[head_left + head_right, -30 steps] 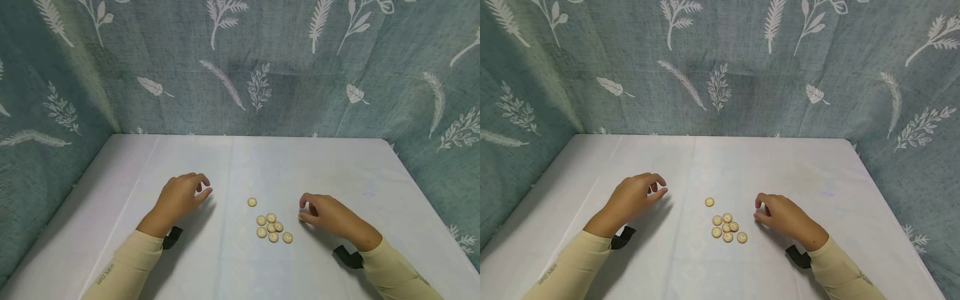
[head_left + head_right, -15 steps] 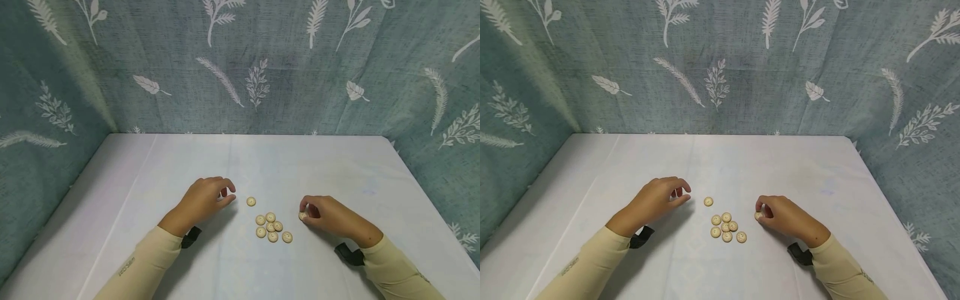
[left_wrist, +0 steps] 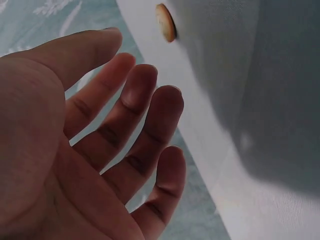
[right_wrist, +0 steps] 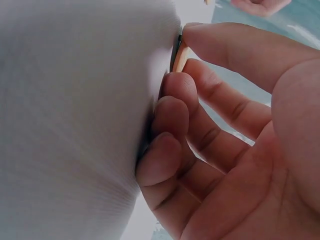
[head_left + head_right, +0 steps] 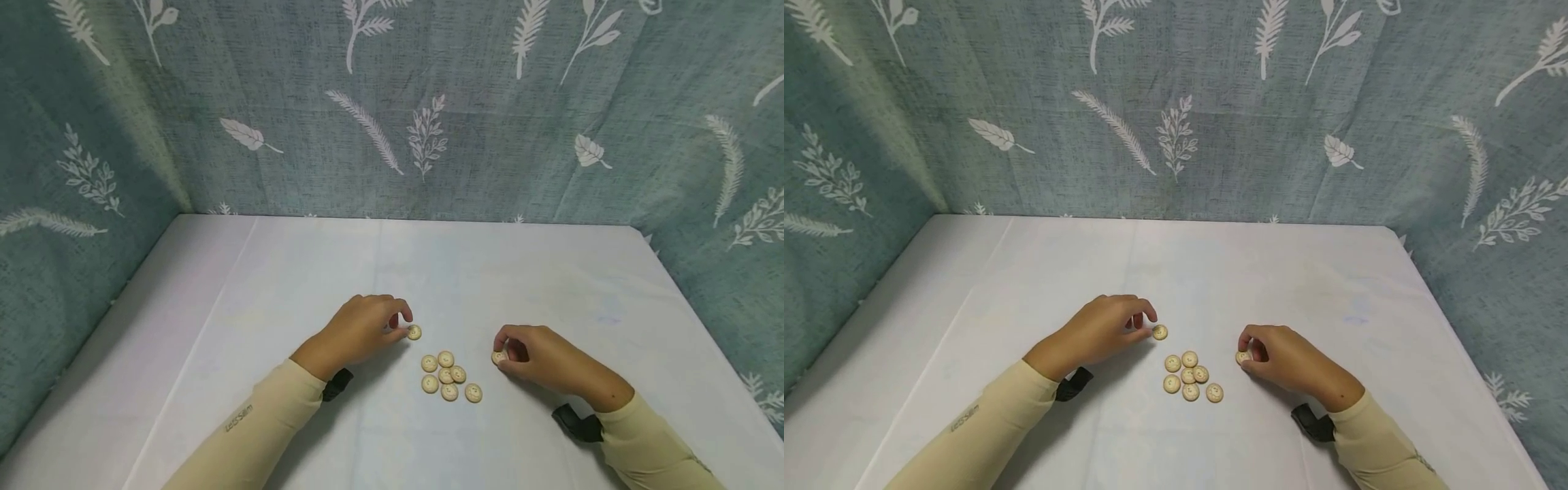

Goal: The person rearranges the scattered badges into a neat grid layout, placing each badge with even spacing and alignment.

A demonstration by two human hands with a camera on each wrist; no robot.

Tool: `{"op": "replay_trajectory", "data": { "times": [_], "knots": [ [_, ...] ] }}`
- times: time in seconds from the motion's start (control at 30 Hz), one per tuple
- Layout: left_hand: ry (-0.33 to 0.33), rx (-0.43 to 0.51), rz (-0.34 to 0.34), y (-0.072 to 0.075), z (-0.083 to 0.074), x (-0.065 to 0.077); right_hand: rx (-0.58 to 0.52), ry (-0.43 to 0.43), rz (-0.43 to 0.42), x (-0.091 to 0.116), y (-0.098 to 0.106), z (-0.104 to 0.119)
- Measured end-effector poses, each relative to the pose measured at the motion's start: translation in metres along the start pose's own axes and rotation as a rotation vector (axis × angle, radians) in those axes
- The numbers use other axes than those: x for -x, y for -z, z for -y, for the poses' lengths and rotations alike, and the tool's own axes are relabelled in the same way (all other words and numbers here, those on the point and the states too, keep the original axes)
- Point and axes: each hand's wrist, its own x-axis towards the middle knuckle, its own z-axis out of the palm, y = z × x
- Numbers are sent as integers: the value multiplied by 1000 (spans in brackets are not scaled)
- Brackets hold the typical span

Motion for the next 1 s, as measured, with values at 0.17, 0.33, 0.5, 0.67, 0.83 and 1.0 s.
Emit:
{"op": "replay_trajectory", "data": {
  "times": [0.17, 0.33, 0.5, 0.67, 0.83, 1.0],
  "knots": [
    [5, 3, 33, -5, -2, -3, 6, 1, 2, -2, 0, 1],
    [-23, -32, 45, -7, -2, -2, 24, -13, -3, -1, -2, 2],
    [-62, -65, 22, -12, 0, -3, 46, -37, -13, 0, -3, 3],
    [-65, -79, 13, -16, 0, -3, 49, -38, -20, 1, -3, 4],
    [-60, -94, 7, -18, 0, -3, 55, -32, -20, 0, -3, 4],
    [-58, -96, -11, -21, -1, -3, 55, -25, -29, 1, -4, 4]
  ]
}}
